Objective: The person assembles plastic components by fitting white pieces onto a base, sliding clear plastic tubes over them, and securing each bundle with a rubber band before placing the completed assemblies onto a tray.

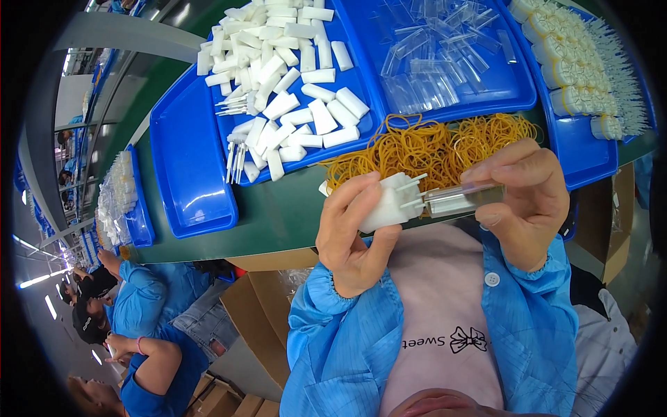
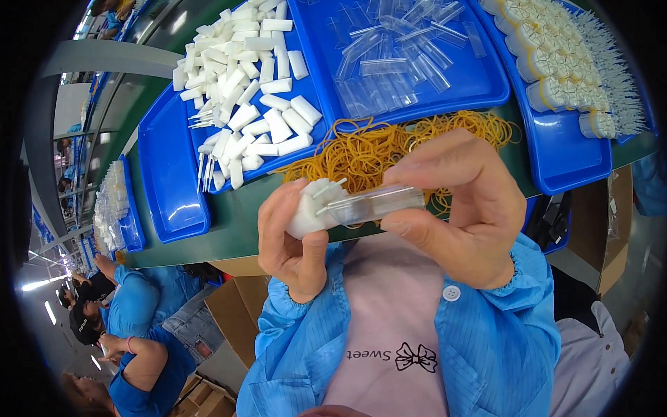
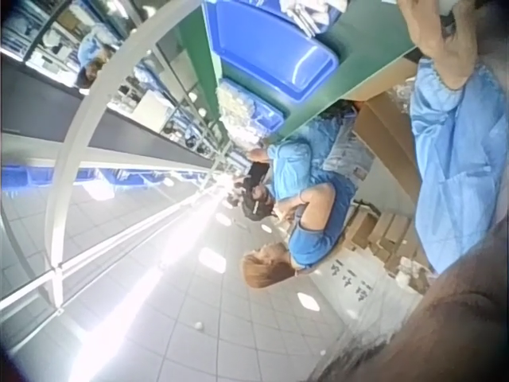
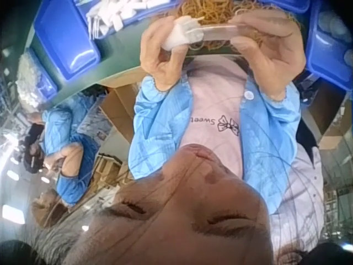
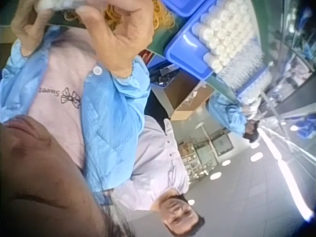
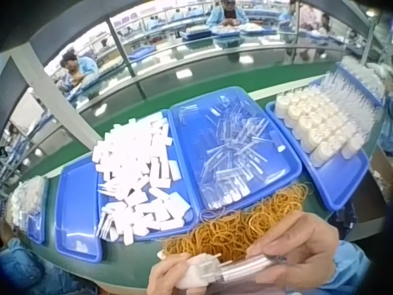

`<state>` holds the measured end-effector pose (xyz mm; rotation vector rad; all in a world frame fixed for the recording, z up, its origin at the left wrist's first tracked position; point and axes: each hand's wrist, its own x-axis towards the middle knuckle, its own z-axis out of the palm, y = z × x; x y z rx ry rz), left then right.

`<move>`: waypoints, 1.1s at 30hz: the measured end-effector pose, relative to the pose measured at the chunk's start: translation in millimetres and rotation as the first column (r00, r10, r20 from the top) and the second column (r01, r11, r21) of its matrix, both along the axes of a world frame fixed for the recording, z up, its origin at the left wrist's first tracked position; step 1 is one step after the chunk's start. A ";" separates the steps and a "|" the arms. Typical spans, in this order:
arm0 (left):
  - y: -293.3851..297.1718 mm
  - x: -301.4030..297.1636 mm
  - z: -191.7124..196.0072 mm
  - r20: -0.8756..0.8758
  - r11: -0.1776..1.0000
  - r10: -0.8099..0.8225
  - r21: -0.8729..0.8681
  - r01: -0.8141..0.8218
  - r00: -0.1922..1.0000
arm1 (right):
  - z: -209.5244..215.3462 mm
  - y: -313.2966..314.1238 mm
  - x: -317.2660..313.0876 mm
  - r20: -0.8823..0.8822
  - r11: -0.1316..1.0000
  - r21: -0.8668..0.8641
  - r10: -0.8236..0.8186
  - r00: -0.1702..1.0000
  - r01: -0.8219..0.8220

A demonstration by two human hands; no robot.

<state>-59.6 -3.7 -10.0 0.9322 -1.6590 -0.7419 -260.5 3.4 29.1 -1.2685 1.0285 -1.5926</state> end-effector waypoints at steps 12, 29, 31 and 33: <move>2.1 0.6 -1.0 -0.051 0.997 0.024 -0.073 -0.028 0.998 | -6.9 -6.0 6.9 0.062 0.984 0.067 0.161 0.985 -0.165; -3.9 3.4 7.3 0.213 0.999 0.037 -0.034 -0.031 0.976 | -8.3 -12.9 4.7 -0.275 0.980 -0.001 0.191 0.942 -0.198; -3.9 1.3 5.1 0.213 1.000 -0.008 -0.017 0.012 0.977 | -10.8 -13.5 5.4 0.048 0.969 0.124 0.209 0.977 -0.214; -0.1 -8.2 5.2 -0.266 0.978 -0.025 0.194 0.079 0.964 | -11.5 -15.6 1.4 0.211 0.958 0.163 0.201 0.957 -0.237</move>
